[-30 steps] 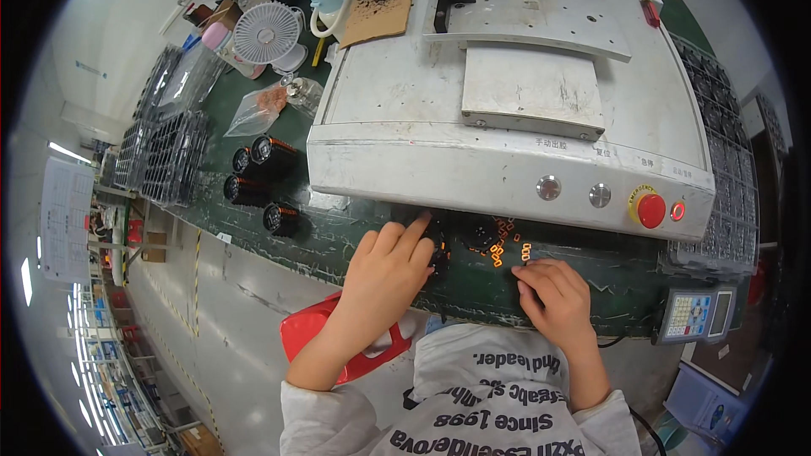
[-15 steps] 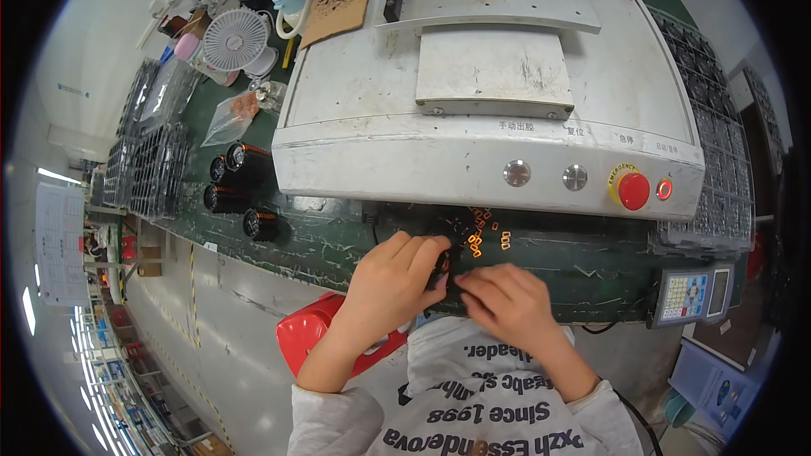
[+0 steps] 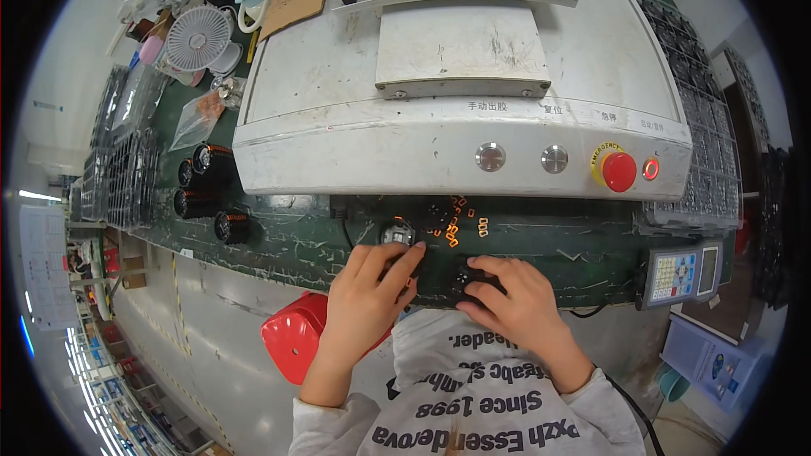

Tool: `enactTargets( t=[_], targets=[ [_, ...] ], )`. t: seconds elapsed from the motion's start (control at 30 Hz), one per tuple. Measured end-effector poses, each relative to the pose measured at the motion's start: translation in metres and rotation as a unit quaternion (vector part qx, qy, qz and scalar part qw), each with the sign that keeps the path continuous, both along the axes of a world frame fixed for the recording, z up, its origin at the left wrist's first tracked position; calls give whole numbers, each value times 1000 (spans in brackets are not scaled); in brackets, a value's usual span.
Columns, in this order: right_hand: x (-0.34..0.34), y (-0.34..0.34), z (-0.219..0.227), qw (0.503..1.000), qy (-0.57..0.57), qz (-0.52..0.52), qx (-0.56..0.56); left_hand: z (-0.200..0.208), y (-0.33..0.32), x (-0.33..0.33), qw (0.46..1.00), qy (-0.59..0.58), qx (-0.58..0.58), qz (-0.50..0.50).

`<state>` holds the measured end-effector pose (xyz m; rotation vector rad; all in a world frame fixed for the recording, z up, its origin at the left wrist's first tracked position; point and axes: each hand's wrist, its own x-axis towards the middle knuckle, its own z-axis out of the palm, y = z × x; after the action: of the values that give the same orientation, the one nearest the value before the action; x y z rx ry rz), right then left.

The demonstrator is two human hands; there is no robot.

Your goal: The recorder is assembling small electronic components, specifically placing copper-coiled parts into a machine for processing and then removing them, eventually recording progress on a tally counter.

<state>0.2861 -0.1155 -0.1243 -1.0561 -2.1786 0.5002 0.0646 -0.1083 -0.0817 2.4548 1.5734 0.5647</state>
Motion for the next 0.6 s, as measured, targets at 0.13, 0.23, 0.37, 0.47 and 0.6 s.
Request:
enactTargets(
  t=[0.13, 0.23, 0.37, 0.47, 0.6],
  targets=[
    [8, -4, -2, 999, 1, -10, -36, 0, 2, 1, 997, -61, -15, 46],
    [7, -4, -2, 999, 16, -24, -41, 3, 3, 2, 994, -93, 3, 53],
    [9, -3, -3, 996, 45, -48, -57, 5, 3, 6, 990, -137, -39, 19],
    [17, -3, 1, 994, 15, -59, -89, 11, 10, 16, 995, -16, -51, -86],
    [30, -4, 1, 989, 58, -80, -114, 4, 22, 35, 979, 70, -61, -184]
  ],
)
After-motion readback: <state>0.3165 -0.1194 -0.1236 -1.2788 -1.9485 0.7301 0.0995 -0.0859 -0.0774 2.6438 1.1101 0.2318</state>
